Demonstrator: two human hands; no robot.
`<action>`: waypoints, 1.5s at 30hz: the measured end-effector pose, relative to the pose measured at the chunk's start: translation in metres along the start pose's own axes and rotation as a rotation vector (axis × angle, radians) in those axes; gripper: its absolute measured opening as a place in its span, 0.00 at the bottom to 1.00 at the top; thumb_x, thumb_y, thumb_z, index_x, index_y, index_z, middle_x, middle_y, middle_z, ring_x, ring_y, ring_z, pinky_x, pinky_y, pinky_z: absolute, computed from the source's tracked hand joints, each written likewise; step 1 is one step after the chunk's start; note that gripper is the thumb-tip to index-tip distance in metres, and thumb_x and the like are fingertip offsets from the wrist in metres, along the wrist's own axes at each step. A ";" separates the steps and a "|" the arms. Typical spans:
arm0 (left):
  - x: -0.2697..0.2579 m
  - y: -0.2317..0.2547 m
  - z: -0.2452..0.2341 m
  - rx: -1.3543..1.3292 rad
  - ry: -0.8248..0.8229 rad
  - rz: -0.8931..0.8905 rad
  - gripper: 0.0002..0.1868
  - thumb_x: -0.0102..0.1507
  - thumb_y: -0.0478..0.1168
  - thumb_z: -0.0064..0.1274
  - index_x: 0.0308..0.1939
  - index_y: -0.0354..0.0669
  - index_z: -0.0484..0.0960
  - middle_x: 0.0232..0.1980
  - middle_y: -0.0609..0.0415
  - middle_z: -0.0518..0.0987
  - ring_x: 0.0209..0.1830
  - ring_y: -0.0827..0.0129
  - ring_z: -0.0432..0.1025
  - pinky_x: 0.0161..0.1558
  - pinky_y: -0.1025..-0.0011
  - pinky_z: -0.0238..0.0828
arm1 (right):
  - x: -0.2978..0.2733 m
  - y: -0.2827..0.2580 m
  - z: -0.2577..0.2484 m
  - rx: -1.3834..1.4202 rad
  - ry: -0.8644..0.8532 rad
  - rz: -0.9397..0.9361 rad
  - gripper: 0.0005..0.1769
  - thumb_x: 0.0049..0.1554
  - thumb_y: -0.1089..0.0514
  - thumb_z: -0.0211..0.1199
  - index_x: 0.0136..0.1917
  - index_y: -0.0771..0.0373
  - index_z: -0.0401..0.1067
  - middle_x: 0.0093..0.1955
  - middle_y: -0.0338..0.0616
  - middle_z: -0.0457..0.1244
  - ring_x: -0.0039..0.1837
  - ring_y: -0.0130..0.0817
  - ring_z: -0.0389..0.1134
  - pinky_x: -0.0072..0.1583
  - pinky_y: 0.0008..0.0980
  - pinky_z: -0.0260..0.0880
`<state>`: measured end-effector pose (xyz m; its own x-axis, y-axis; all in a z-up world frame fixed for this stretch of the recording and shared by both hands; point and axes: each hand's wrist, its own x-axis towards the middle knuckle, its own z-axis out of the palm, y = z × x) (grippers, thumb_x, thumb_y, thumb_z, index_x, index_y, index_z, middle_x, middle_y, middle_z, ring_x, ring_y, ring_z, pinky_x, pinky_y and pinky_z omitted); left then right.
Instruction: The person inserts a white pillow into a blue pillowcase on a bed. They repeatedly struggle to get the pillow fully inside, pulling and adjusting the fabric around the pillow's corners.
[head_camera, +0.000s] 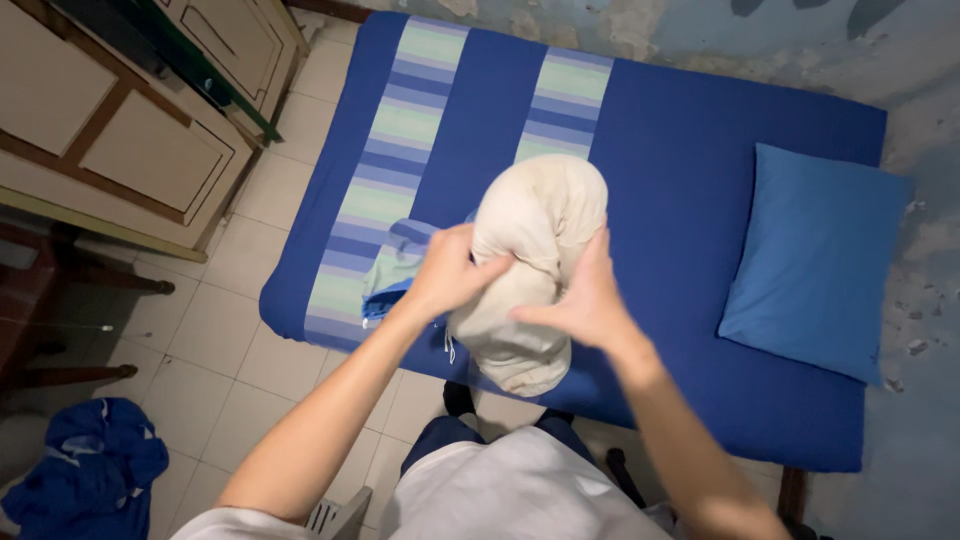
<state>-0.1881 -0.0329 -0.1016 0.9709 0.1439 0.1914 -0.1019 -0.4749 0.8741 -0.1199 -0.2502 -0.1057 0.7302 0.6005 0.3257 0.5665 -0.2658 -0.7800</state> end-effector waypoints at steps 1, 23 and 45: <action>-0.001 0.005 0.003 -0.030 -0.056 -0.026 0.19 0.57 0.46 0.63 0.45 0.35 0.86 0.41 0.43 0.85 0.41 0.58 0.82 0.43 0.65 0.76 | -0.001 -0.007 0.010 -0.089 0.046 0.061 0.83 0.30 0.45 0.87 0.80 0.68 0.31 0.75 0.67 0.49 0.77 0.56 0.52 0.73 0.48 0.53; 0.034 -0.032 -0.079 0.460 0.166 0.077 0.14 0.63 0.42 0.65 0.34 0.35 0.80 0.25 0.41 0.76 0.26 0.50 0.73 0.31 0.60 0.68 | 0.016 0.026 -0.086 0.162 -0.079 -0.050 0.64 0.42 0.54 0.80 0.85 0.64 0.50 0.80 0.52 0.60 0.79 0.38 0.62 0.79 0.37 0.59; 0.014 0.071 -0.003 0.191 -0.022 0.170 0.10 0.64 0.42 0.57 0.43 0.41 0.87 0.37 0.39 0.83 0.37 0.48 0.79 0.40 0.62 0.74 | 0.043 0.014 -0.014 -0.142 -0.388 0.459 0.47 0.37 0.53 0.79 0.67 0.68 0.65 0.64 0.60 0.66 0.66 0.52 0.68 0.65 0.40 0.69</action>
<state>-0.1825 -0.0624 -0.0356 0.9480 0.0298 0.3168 -0.2236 -0.6460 0.7298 -0.0754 -0.2388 -0.0946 0.7345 0.6246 -0.2654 0.2922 -0.6440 -0.7070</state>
